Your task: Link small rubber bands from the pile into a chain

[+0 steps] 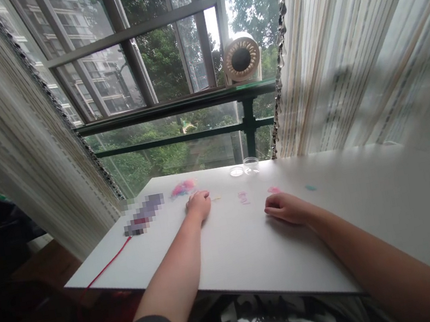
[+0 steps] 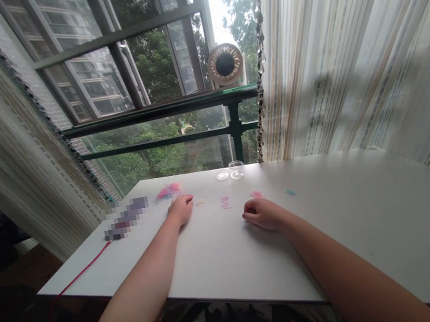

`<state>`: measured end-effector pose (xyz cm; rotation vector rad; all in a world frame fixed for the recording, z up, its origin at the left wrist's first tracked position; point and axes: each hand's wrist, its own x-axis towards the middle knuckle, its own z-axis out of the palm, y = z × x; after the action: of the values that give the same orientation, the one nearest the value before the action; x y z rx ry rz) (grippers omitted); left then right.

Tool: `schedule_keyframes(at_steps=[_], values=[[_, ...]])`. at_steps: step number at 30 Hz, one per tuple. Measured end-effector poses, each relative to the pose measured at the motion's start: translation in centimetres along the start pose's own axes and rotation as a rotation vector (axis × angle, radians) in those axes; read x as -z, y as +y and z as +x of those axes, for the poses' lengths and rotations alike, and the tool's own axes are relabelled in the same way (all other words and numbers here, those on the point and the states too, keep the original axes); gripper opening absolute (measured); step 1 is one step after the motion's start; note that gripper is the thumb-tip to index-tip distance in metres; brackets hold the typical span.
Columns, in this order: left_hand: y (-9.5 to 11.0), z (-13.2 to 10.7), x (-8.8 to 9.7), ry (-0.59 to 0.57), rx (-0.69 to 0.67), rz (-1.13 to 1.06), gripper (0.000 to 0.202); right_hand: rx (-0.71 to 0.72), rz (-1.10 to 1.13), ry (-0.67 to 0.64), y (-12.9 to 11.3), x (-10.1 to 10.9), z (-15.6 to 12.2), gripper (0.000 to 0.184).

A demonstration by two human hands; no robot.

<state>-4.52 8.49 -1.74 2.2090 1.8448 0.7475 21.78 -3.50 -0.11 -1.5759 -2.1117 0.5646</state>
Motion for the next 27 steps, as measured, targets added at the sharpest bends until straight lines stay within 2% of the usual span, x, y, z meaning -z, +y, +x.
schedule_keyframes(at_steps=[7,10,14,17,20,24,27], values=[[1.0,-0.2,0.0,0.145,-0.096,-0.354,0.028,0.011,0.005,0.016,0.1,-0.1,0.0,0.021],[2.6,-1.2,-0.1,0.105,-0.157,-0.498,0.023,0.004,0.016,0.019,0.1,-0.1,0.0,0.021],[5.2,-3.0,-0.8,0.021,-0.331,-0.621,0.020,0.002,0.021,0.020,0.1,0.0,0.0,0.021],[7.0,-4.4,-1.0,-0.044,-0.494,-0.643,0.018,0.034,0.044,0.042,0.1,0.0,0.0,0.021],[8.3,-5.5,-0.9,-0.083,-0.597,-0.614,0.017,0.076,0.061,0.069,0.1,-0.1,0.0,0.019],[8.9,-6.2,-0.6,-0.147,-0.639,-0.593,0.016,0.085,0.070,0.076,0.0,-0.2,0.0,0.018],[8.6,-5.9,-0.5,-0.133,-0.604,-0.610,0.015,0.078,0.071,0.075,0.0,-0.2,0.0,0.018]])
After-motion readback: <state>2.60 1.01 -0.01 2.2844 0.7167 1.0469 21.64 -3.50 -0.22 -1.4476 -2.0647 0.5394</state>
